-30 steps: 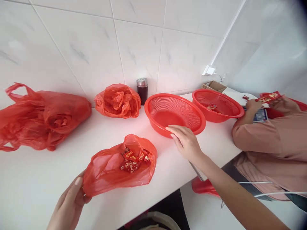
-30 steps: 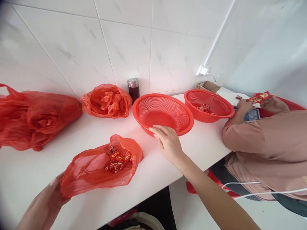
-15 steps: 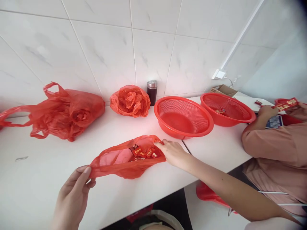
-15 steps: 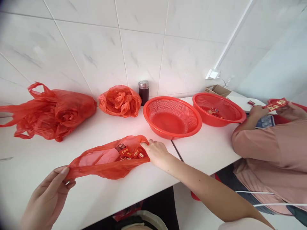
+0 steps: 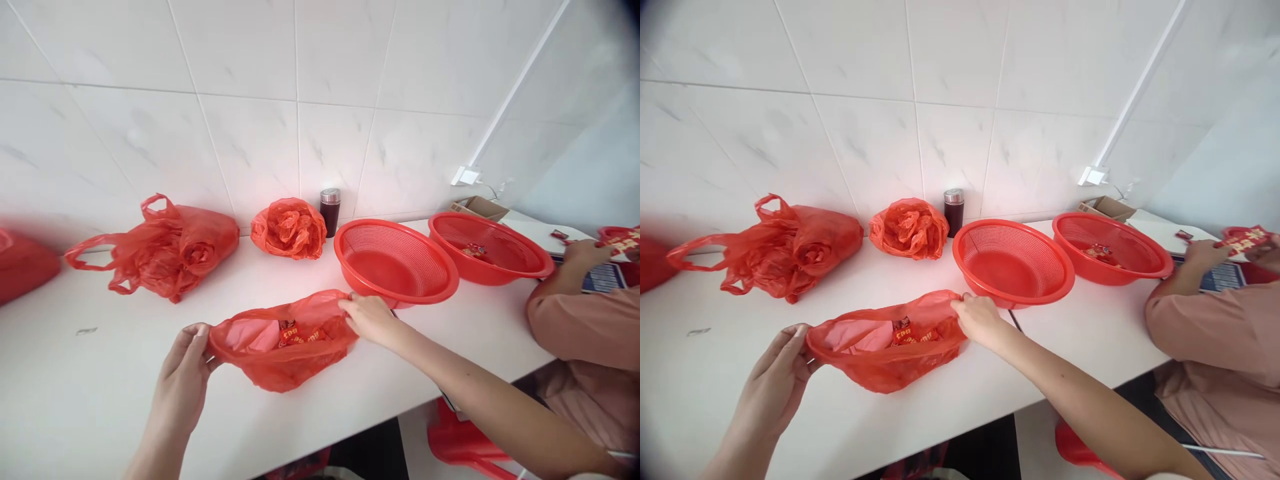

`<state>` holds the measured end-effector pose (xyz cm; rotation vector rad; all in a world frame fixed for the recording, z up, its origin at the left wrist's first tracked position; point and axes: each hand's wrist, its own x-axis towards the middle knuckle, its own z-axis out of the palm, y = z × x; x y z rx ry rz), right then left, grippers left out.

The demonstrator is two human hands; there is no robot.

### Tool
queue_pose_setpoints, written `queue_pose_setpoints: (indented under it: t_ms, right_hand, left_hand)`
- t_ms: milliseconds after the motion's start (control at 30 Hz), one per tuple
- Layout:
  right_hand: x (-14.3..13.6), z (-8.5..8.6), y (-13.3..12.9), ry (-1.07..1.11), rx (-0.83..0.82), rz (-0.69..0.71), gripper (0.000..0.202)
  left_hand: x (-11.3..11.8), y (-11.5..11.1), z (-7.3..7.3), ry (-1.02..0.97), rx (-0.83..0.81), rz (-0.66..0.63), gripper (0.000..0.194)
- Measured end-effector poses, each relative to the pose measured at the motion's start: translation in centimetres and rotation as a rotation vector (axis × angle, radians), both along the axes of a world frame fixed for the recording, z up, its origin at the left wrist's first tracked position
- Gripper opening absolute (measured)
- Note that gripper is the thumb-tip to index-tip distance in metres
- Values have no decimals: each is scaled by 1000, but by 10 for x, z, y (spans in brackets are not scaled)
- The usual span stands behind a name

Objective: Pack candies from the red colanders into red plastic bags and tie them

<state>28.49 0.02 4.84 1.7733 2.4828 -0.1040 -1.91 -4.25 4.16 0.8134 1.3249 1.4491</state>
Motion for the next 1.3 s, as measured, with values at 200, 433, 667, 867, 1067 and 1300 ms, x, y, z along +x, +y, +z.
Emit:
queue_pose_setpoints:
  t_ms: [200,433,667,867,1067,1300]
  right_hand:
    - [8,40,4,954,300,110,13]
    - [8,69,11,1443,253,-67,28]
    - [-1,68,7,1636,282,-20,25]
    - [8,58,10,1609,153,-64,28]
    - [12,54,9,1649,95,-107,29]
    - [15,66,17,1863,-133,-179,35]
  left_hand:
    - [-18,1,10,552,-122,-251,52]
    - [-31,4,61,1013,-101,148,33]
    - [-29,5,71,1174,-111,71,26]
    - [-40,7,43,601,-30,-184,28]
    - [-35,1,50,57,-26,-440,27]
    - [-50,10,60,238,98,-134,33]
